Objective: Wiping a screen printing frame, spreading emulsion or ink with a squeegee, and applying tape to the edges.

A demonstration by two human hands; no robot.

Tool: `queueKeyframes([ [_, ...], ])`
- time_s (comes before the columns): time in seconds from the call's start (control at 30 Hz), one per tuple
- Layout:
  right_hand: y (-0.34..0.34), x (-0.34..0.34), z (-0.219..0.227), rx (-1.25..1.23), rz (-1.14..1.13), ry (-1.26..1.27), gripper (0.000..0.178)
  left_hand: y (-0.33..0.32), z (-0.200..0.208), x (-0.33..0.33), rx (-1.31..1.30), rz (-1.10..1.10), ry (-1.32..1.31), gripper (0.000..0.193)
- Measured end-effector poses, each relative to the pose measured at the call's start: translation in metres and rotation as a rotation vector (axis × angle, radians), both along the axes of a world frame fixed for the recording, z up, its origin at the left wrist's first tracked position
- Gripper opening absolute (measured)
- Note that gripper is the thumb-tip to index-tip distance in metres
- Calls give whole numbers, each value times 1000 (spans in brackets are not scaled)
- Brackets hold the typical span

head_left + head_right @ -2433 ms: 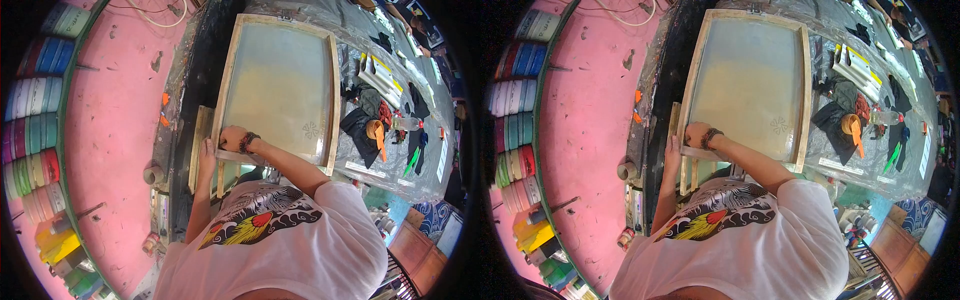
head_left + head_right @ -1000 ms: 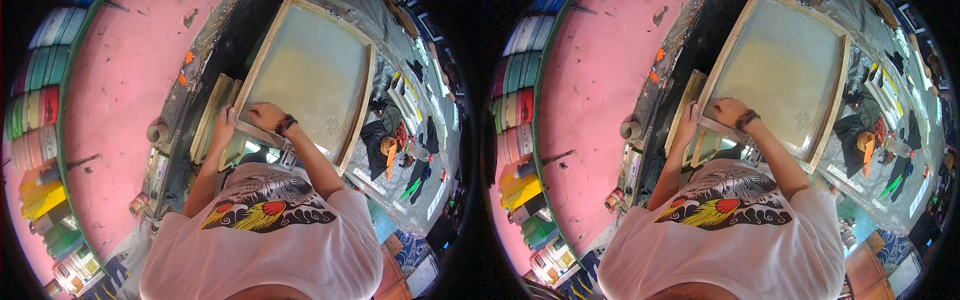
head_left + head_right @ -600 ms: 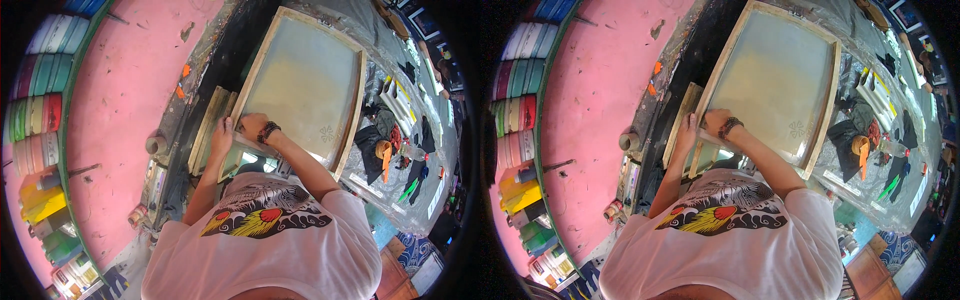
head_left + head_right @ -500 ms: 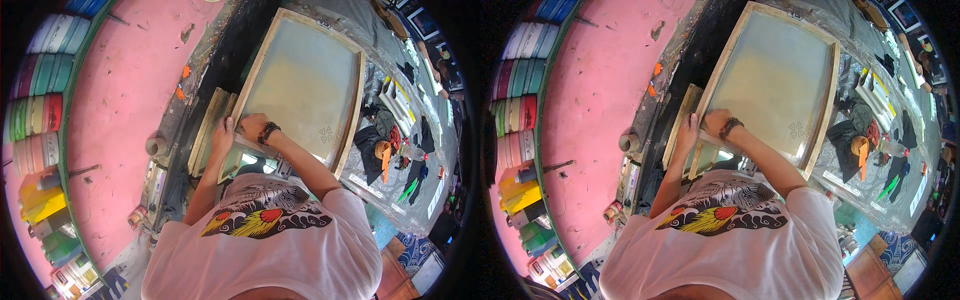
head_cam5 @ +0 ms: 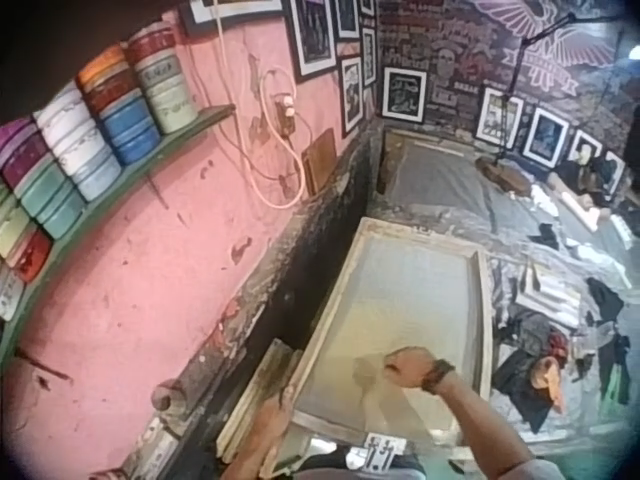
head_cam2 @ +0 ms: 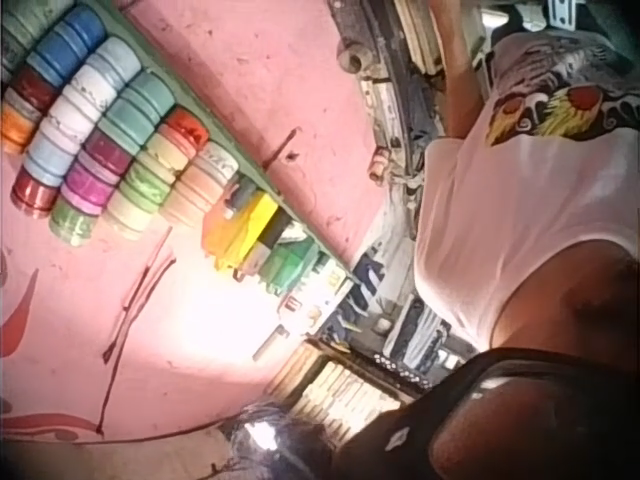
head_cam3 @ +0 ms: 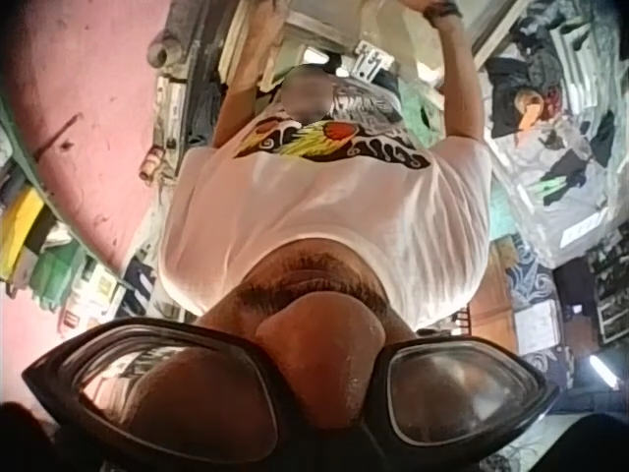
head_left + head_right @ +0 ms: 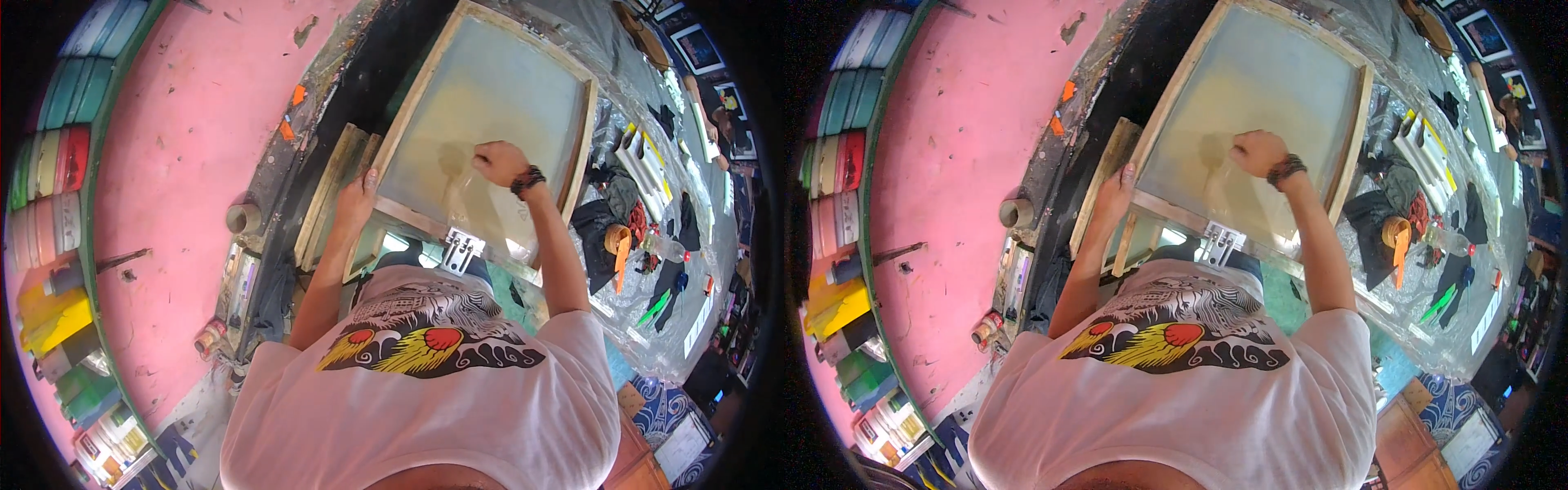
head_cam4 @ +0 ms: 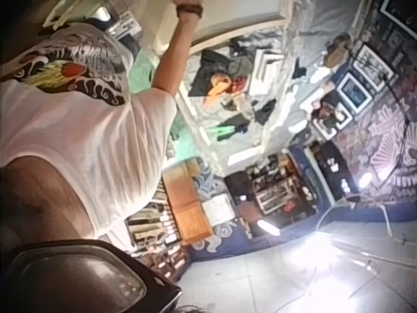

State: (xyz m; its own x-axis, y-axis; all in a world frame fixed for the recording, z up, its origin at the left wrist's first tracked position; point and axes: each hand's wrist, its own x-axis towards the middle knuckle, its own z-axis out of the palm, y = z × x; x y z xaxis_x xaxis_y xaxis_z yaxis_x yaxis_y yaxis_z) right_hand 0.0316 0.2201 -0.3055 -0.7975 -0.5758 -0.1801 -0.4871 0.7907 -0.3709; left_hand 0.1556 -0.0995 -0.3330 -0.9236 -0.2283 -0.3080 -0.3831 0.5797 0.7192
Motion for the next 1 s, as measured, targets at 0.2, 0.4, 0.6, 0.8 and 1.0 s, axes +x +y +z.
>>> queueKeyframes([
  [0.2,72,11,40,-119,-124,58,23,-5,-4,1,-29,-16,-16,64],
  [0.4,131,-3,55,26,-250,122,23,-3,13,-5,-33,-89,-11,61],
  [0.6,190,-8,52,175,-385,254,25,-2,12,-6,-39,-88,-76,60],
  [0.8,258,6,81,201,-551,456,27,-5,3,-7,-76,-97,-69,68],
  [1.0,249,37,154,-149,-559,252,23,-4,-2,-4,-154,-56,-57,68],
])
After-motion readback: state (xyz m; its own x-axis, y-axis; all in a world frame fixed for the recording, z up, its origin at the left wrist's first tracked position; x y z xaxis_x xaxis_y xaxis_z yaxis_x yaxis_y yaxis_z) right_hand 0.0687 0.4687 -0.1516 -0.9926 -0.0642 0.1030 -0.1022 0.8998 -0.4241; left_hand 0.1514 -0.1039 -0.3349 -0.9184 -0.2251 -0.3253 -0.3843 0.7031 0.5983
